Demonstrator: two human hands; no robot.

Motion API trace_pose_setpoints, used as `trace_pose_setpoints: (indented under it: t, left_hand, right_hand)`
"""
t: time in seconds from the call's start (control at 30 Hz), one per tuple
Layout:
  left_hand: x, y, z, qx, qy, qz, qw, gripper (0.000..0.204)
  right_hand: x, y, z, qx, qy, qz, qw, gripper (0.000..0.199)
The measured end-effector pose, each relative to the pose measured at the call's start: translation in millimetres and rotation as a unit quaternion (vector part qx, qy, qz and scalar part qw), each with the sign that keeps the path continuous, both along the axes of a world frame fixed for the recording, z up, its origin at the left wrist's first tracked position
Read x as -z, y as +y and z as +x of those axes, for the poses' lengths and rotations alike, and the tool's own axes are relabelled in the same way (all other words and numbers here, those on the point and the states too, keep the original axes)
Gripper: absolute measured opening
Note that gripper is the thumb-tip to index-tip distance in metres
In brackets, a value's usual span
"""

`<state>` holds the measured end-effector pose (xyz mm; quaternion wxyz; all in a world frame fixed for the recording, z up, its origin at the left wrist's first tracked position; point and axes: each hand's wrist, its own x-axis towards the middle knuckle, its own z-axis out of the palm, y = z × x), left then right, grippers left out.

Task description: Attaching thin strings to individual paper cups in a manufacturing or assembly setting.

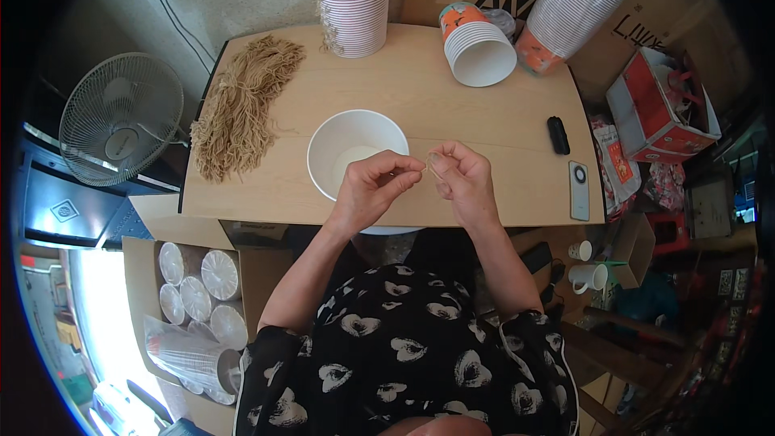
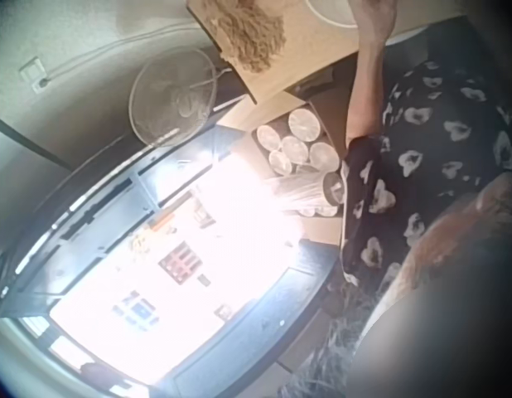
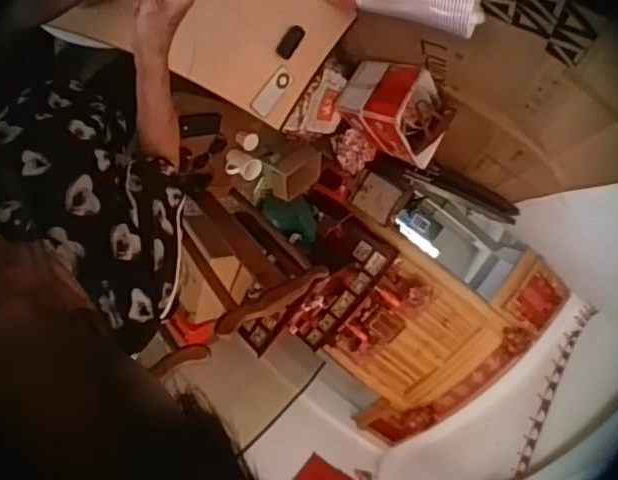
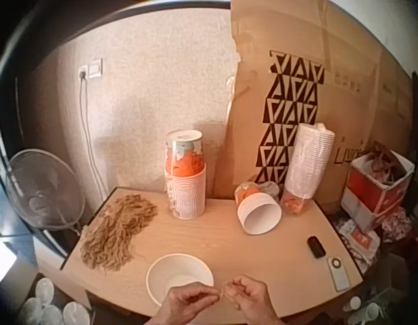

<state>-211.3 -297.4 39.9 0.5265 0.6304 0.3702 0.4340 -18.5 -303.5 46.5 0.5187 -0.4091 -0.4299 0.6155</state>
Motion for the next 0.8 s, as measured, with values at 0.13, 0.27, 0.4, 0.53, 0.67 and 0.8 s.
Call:
trace_pose_setpoints:
  t: [0.13, 0.27, 0.4, 0.53, 0.67, 0.8]
  left_hand:
    - [8.7, -0.9, 6.6, -0.028, -0.085, 0.014, 0.996, 0.017]
    - [9.6, -0.6, 8.7, -0.051, -0.062, 0.066, 0.995, 0.019]
    - [9.5, -0.6, 7.2, -0.055, -0.035, 0.091, 0.994, 0.018]
    - [15.5, -3.4, 3.5, -0.061, -0.029, 0.035, 0.997, 0.016]
    - [14.4, -3.8, 1.1, -0.056, -0.006, 0.075, 0.996, 0.013]
    - [7.9, -3.4, 2.3, -0.058, 0.02, 0.11, 0.992, 0.01]
  right_hand:
    - [2.9, -0.5, -4.1, 0.008, 0.017, -0.014, 1.0, 0.013]
    - [6.1, -0.1, -4.8, 0.0, 0.019, -0.022, 1.0, 0.011]
    - [6.5, -0.5, -5.1, -0.011, -0.01, -0.009, 1.0, 0.012]
    - [3.8, -0.2, -4.2, -0.008, -0.041, 0.008, 0.999, 0.015]
    - [0.4, 2.0, -0.8, -0.005, -0.055, 0.003, 0.998, 0.016]
    - [-0.6, 2.3, -1.7, -0.004, -0.069, 0.016, 0.997, 0.015]
